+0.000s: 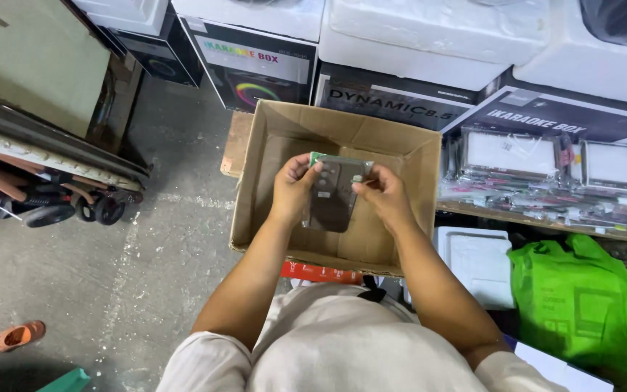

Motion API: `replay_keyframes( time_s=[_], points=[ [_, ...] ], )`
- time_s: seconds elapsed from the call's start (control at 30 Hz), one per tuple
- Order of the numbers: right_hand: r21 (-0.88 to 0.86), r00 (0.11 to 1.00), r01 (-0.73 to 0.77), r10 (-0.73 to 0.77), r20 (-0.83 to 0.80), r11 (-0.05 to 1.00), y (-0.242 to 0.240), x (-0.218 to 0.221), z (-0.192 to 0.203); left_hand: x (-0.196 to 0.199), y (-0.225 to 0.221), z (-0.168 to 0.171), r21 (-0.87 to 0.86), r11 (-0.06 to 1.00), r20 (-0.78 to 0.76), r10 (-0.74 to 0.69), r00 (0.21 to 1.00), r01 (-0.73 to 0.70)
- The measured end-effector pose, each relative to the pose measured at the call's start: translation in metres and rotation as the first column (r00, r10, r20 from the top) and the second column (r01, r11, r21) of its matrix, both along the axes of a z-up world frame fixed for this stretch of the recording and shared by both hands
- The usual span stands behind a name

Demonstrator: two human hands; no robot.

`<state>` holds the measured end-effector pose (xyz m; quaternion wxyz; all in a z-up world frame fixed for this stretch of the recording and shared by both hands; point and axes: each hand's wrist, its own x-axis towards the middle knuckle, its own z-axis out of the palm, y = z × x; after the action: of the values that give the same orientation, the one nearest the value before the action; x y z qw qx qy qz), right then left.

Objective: The person organizes phone cases by taking them out of a cardboard box and placing them onto a shelf in a store environment.

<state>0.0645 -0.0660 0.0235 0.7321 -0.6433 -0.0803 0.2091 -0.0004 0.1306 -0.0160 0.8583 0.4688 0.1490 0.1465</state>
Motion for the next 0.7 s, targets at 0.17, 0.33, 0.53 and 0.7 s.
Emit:
replay_keyframes(
  time_s=[0.17,0.33,0.53,0.7],
  points=[
    [-0.172,0.991,-0.090,0.105,0.082,0.981,0.010,0.001,-0.058,0.000,0.024,-0.040,0.056,0.998,-0.035,0.019,0.999,-0.017],
    [-0.096,0.999,-0.048,0.046,-0.023,0.994,0.039,0.010,-0.091,-0.003,0.041,-0.069,0.282,0.959,-0.281,0.051,0.958,0.032],
    [-0.252,0.964,0.001,-0.068,-0.259,0.968,0.071,0.041,-0.150,-0.030,0.047,-0.080,0.739,0.603,-0.500,0.192,0.845,0.300],
    [-0.318,0.947,-0.012,-0.091,-0.308,0.948,0.121,0.068,-0.215,-0.027,0.038,-0.052,0.658,0.295,-0.741,0.088,0.666,0.693]
  ],
)
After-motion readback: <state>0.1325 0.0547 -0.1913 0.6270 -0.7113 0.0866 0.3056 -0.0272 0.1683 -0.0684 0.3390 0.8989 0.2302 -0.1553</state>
